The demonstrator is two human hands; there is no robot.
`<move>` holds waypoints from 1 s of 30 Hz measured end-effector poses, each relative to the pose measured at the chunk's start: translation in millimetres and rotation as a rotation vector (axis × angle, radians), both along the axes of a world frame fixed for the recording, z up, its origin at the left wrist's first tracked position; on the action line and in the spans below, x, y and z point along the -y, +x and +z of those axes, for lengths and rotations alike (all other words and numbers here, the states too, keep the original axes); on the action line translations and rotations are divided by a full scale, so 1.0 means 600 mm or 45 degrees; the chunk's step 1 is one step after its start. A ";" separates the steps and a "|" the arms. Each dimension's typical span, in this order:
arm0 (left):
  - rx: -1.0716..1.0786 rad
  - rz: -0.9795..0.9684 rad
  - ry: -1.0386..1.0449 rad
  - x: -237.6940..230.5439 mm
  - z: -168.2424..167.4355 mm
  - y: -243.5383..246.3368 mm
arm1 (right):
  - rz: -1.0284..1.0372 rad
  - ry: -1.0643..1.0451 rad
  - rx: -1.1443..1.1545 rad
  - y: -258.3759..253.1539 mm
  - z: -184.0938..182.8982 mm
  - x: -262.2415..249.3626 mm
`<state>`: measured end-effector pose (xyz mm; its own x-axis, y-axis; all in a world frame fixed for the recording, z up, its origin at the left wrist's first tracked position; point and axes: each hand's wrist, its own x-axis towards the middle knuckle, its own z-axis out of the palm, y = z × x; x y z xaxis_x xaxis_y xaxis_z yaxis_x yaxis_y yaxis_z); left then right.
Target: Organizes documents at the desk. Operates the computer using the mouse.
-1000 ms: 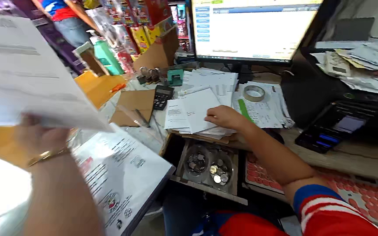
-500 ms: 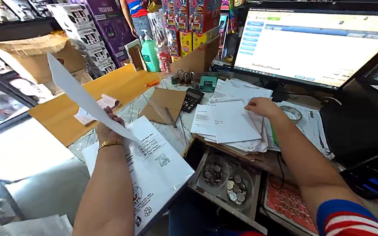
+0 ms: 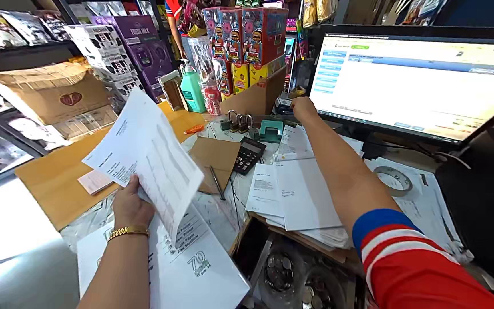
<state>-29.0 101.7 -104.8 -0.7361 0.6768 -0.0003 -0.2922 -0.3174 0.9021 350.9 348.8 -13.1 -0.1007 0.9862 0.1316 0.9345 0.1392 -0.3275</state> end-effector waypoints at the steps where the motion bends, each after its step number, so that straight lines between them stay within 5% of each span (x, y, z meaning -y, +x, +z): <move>1: -0.021 0.012 -0.018 -0.001 0.001 0.001 | -0.007 -0.044 0.052 -0.010 0.001 -0.015; 10: -0.096 0.060 -0.043 -0.005 0.004 0.007 | -0.163 -0.227 0.070 -0.044 -0.009 -0.070; 14: -0.089 0.082 -0.037 -0.007 0.003 0.009 | -0.075 -0.293 0.370 -0.043 -0.021 -0.099; 22: -0.077 0.113 -0.026 -0.007 0.008 0.016 | 0.017 -0.243 0.468 -0.031 -0.044 -0.135; 30: -0.068 0.094 -0.005 -0.005 0.005 0.015 | 0.126 0.106 -0.185 0.000 -0.009 -0.142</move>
<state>-20.2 104.9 -101.6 -0.7832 0.6207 0.0377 -0.2195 -0.3327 0.9171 351.1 433.7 -18.7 -0.1707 0.9575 0.2327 0.8588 0.2604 -0.4412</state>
